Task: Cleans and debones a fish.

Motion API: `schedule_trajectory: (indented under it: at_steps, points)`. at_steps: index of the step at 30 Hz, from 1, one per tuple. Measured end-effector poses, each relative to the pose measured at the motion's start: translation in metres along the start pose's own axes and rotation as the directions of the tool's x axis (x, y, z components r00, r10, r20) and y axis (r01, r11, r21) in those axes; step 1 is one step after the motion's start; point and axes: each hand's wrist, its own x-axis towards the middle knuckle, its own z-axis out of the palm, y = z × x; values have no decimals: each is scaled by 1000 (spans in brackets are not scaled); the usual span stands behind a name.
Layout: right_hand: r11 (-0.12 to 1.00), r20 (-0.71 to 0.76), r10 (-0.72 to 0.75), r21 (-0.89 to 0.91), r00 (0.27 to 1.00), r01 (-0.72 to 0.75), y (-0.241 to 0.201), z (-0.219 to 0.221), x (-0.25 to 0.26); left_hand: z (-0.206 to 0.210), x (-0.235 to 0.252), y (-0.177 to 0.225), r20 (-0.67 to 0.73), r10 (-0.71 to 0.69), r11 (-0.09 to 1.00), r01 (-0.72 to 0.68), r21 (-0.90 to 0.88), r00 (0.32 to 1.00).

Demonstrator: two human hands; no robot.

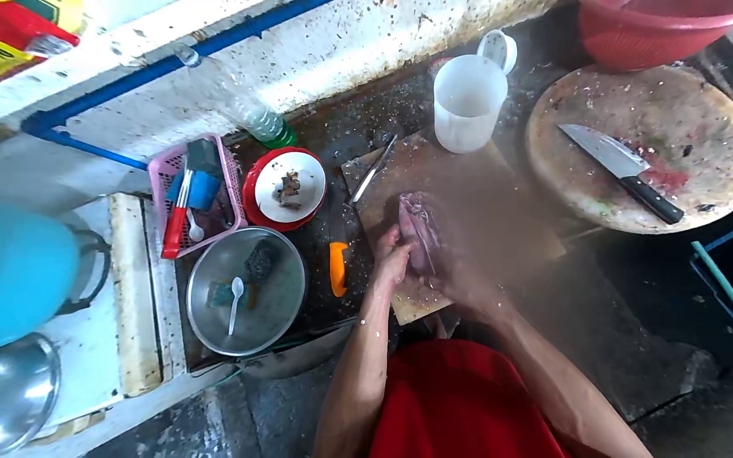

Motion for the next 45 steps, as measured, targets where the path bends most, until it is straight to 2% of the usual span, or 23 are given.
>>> schedule_trajectory:
  at_steps: [1, 3, 4, 5, 7, 9, 11, 15, 23, 26, 27, 29, 30, 31, 33, 35, 38, 39, 40, 42, 43, 44, 45]
  points:
    - [989, -10, -49, 138, 999, 50, -1, -4, 2, -1, 0, 0, 6, -4, 1000, 4, 0, 1000]
    - [863, -76, -129, 482, 989, 149, -2, -6, -2, -1, 1, 2, -8, -60, 997, 60, -48, 998]
    - [828, -113, -140, 532, 984, 179, -3, -7, -8, 0, 2, 3, -21, -99, 991, 97, -97, 995]
    - [863, -141, -130, 472, 981, 183, -3, -7, -14, 1, 2, 5, -41, -137, 981, 130, -145, 990]
    - [994, -135, -56, 89, 989, 68, -2, -7, -26, 2, 3, 6, -58, -194, 956, 176, -233, 979]
    - [963, -99, 12, -266, 995, -38, -2, -2, -32, 2, 3, 7, -61, -207, 944, 183, -274, 977]
    - [899, -114, -7, -435, 993, -43, -2, 6, -38, 3, 4, 7, -55, -207, 938, 182, -296, 977]
    - [849, -161, -44, -526, 986, -49, -7, 16, -41, 7, 4, 9, -93, -220, 936, 184, -300, 971]
    - [837, -169, 11, -538, 986, -102, -31, 18, -15, 15, -1, 7, -149, -168, 958, 125, -258, 974]
    - [890, -84, 78, -444, 993, -107, -42, 10, -11, 16, -1, 6, -167, -149, 965, 106, -242, 975]
    - [937, -26, 100, -333, 995, -103, -43, 4, -11, 15, 1, 5, -155, -144, 967, 105, -232, 977]
    - [995, 28, 64, 78, 998, -66, -32, 0, -7, 9, 3, 2, -105, -150, 970, 126, -208, 983]
    - [937, 39, 18, 349, 999, -31, -25, 0, -6, 5, 4, 0, -79, -165, 968, 146, -206, 983]
    - [778, 55, -10, 628, 998, -26, -21, 0, -5, 3, 4, -1, -56, -188, 961, 172, -218, 981]
    - [339, 96, -43, 938, 994, -76, -13, 5, -4, 1, 4, -2, -18, -203, 947, 192, -258, 979]
    - [62, 62, -103, 997, 993, -56, -4, 18, -3, 1, 7, -2, -10, -197, 947, 188, -260, 980]
    - [-92, -86, -214, 993, 973, 68, -4, 29, -10, -1, 12, 1, 18, -165, 968, 166, -190, 986]
    - [-72, -144, -237, 989, 961, 131, -7, 25, -13, -3, 14, 0, 25, -157, 970, 159, -183, 987]
    - [35, -198, -231, 977, 953, 211, -11, 19, -16, -7, 17, -1, 26, -163, 970, 165, -177, 986]
    - [559, -237, -135, 783, 962, 272, -20, 3, -19, -13, 19, 4, 15, -218, 965, 218, -147, 976]
    - [821, -202, -65, 545, 977, 168, -22, -2, -17, -14, 22, 8, -6, -252, 963, 250, -103, 968]
    - [963, -151, 13, 270, 988, 28, -24, -4, -14, -14, 26, 13, -25, -274, 961, 272, -39, 962]
    - [996, -101, 80, 43, 992, -76, -27, -2, -11, -14, 30, 16, -50, -282, 958, 283, 36, 958]
